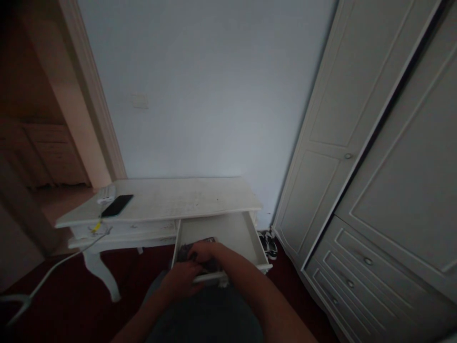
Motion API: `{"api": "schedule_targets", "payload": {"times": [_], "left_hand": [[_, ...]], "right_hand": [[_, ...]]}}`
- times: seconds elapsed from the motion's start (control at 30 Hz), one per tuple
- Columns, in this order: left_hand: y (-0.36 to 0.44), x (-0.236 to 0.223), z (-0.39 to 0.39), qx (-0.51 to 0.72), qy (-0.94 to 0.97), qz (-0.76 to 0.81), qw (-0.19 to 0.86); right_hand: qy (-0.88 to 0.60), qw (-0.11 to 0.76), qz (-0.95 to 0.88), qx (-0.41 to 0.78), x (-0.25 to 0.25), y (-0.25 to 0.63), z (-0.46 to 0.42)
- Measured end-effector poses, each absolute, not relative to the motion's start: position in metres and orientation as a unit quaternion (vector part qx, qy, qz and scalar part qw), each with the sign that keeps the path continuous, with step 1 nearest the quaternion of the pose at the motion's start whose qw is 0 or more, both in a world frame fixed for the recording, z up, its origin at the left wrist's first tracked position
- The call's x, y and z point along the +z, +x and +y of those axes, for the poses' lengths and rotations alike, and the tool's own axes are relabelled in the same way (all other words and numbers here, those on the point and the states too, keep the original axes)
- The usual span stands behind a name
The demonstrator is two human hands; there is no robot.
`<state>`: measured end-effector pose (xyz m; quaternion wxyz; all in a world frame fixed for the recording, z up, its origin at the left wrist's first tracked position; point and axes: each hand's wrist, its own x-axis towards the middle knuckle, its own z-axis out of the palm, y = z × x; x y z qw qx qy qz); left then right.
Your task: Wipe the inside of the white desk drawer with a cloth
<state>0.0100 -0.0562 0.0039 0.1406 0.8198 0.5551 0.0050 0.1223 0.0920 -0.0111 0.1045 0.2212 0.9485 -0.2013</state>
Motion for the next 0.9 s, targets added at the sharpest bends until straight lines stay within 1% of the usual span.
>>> {"api": "schedule_targets", "payload": {"times": [0.2,0.43,0.53,0.63,0.77,0.9], "left_hand": [[0.006,-0.004,-0.056,0.028,0.827,0.546,0.128],[0.007,-0.009,-0.054,0.011,0.820,0.561,0.111],[0.007,-0.011,-0.052,-0.001,0.825,0.556,0.106],[0.007,-0.013,-0.051,-0.002,0.826,0.554,0.103],[0.007,-0.016,-0.052,0.003,0.824,0.558,0.101],[0.007,-0.015,-0.051,-0.005,0.825,0.556,0.104]], "right_hand": [[0.223,0.121,0.945,-0.204,-0.007,0.147,0.094],[0.320,0.175,0.913,-0.180,0.005,0.235,0.121],[0.373,0.194,0.894,-0.154,0.013,0.272,0.129],[0.397,0.187,0.889,-0.127,0.018,0.293,0.129],[0.396,0.171,0.898,-0.088,0.016,0.298,0.116],[0.381,0.186,0.905,-0.016,0.007,0.297,0.100]]}}
